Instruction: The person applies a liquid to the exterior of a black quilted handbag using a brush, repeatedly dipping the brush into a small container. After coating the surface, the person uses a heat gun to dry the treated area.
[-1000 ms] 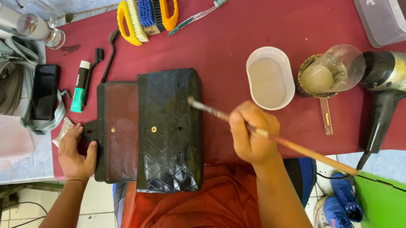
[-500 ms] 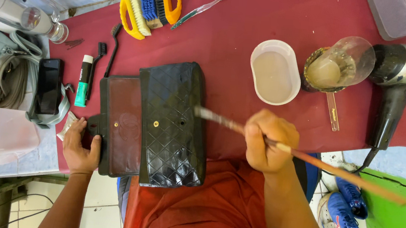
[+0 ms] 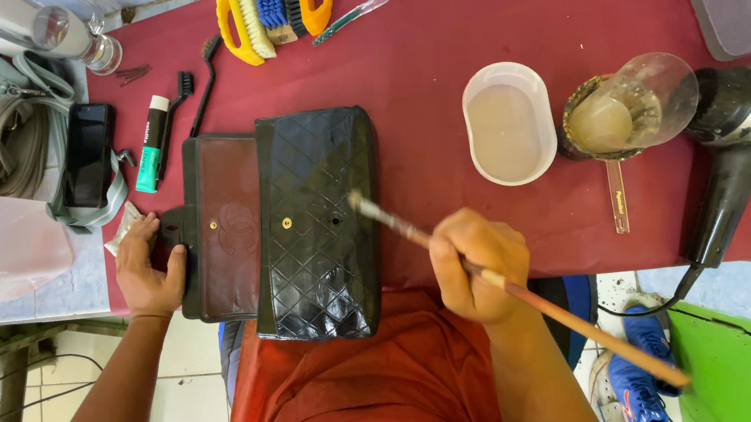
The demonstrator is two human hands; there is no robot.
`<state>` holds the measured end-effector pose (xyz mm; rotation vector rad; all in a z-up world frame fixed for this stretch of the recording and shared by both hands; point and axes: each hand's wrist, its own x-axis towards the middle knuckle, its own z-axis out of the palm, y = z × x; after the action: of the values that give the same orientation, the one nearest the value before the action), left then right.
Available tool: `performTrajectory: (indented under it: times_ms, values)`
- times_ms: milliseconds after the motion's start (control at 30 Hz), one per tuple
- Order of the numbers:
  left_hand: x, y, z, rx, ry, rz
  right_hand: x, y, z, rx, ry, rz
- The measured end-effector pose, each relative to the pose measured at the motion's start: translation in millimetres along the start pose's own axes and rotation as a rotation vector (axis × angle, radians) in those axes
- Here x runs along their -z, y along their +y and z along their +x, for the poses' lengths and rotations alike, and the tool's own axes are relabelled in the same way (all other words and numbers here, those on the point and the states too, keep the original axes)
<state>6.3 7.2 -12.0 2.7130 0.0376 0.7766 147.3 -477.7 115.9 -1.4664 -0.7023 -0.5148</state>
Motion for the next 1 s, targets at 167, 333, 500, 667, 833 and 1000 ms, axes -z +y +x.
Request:
performTrajectory:
  times_ms: [167, 333, 500, 667, 833, 1000]
  values:
    - [-0.2, -1.3, -1.5, 0.012, 0.003, -0.002, 12.1, 1.5, -6.6, -0.016, 0.026, 0.080]
    - [-1.1, -1.7, -0.3, 0.010, -0.002, -0.004, 8.8, 5.5, -9.1, -0.030, 0.041, 0.018]
    - [-1.0, -2.1, -0.5, 0.009, 0.006, -0.004, 19.5, 5.8, -26.2, -0.040, 0.095, 0.061]
    - [-0.3, -0.6, 0.2, 0.004, 0.010, -0.014, 10.8, 1.1, -30.8, -0.024, 0.072, -0.012]
    - [-0.1, -1.3, -1.7, 0.008, 0.011, -0.001, 15.8, -5.3, -43.3, -0.091, 0.073, 0.174]
    - [-0.7, -0.6, -0.7, 0.010, 0.017, -0.015, 7.3, -5.8, -27.2, -0.036, 0.046, 0.038]
